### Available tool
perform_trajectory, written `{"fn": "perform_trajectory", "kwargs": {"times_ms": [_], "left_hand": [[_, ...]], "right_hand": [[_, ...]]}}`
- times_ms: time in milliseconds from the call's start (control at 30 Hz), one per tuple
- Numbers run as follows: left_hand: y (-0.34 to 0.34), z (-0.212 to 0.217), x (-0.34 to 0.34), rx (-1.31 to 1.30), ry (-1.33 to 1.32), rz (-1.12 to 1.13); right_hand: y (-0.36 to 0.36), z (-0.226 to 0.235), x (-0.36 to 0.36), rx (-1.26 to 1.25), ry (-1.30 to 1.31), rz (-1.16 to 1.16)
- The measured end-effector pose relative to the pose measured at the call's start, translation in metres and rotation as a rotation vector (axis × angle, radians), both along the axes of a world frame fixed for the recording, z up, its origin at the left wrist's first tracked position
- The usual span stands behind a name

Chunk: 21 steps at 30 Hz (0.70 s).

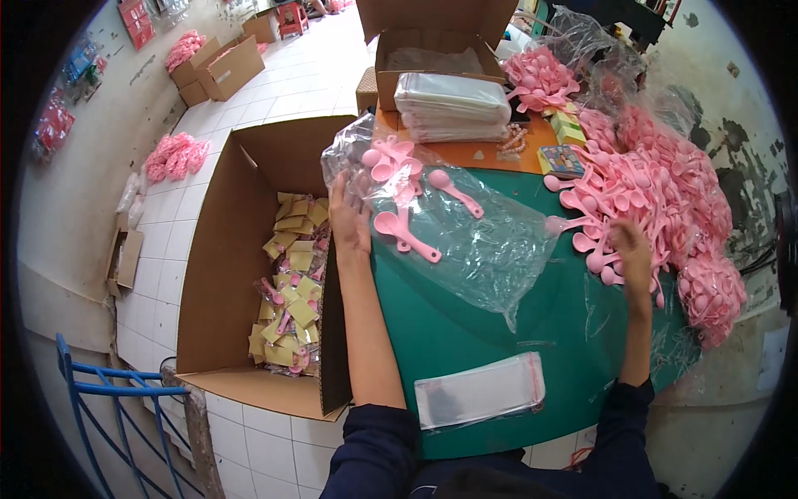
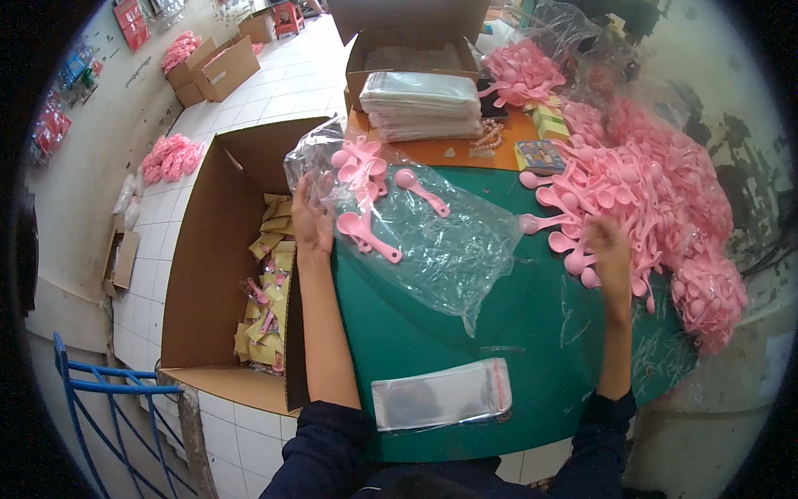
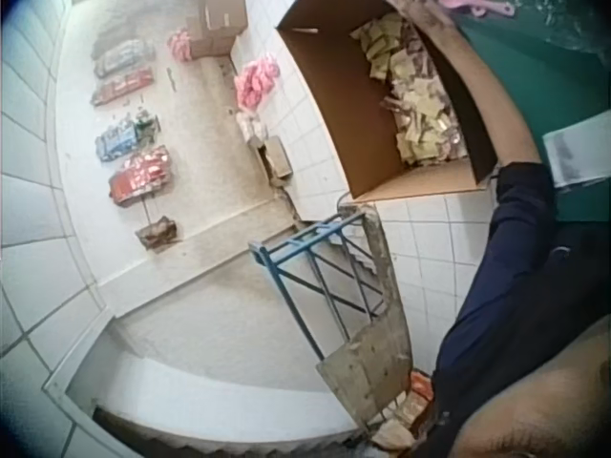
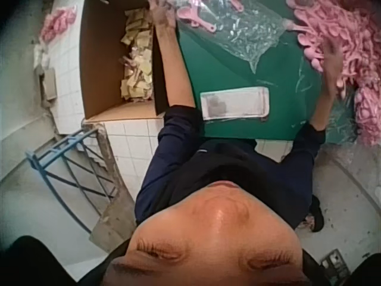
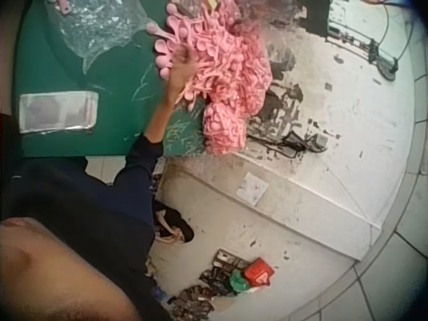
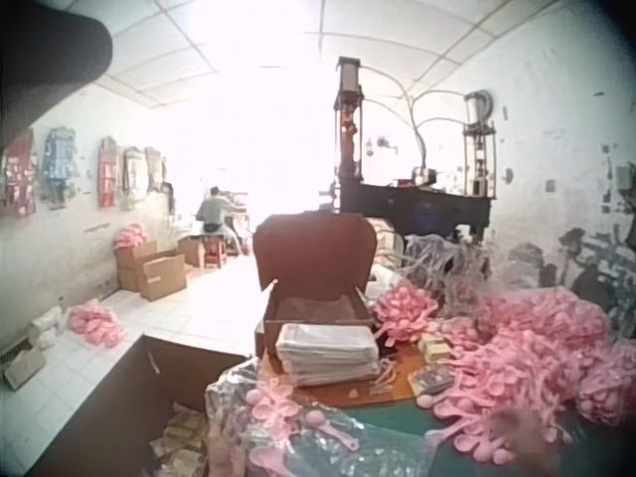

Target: The person unpacks plastic spoons from a large plastic bag onto the table, then inserts spoons and paper cards into small plastic pouches.

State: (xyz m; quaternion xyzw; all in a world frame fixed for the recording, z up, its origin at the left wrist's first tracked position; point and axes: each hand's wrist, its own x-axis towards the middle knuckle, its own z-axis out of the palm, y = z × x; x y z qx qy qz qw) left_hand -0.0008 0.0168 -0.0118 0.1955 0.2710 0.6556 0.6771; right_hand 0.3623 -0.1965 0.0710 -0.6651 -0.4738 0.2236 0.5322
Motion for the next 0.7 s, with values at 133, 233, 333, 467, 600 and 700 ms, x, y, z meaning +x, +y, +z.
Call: {"fn": "perform_trajectory", "kwargs": {"times_ms": [133,233,333,467,600,700], "left_hand": [[-0.008,0.009,-0.002,0.100,-0.033,-0.071],[-0.009,0.017,0.011,0.151,-0.010,-0.129],[-0.012,0.014,0.003,0.198,0.012,-0.155],[-0.020,0.021,0.011,0.220,-0.076,-0.251],[-0.018,0.020,0.006,0.212,-0.113,-0.227],[-0.017,0.018,0.005,0.162,-0.104,-0.168]], "right_hand": [[0.039,0.002,-0.121,-0.126,-0.580,0.763],[0.090,-0.023,-0.149,0.092,-0.915,0.864],[0.129,-0.024,-0.181,0.020,-0.842,0.751],[0.172,-0.039,-0.188,0.206,-0.915,0.704],[0.169,-0.046,-0.193,0.026,-0.565,0.734],[0.162,-0.051,-0.187,-0.066,-0.933,0.694]]}}
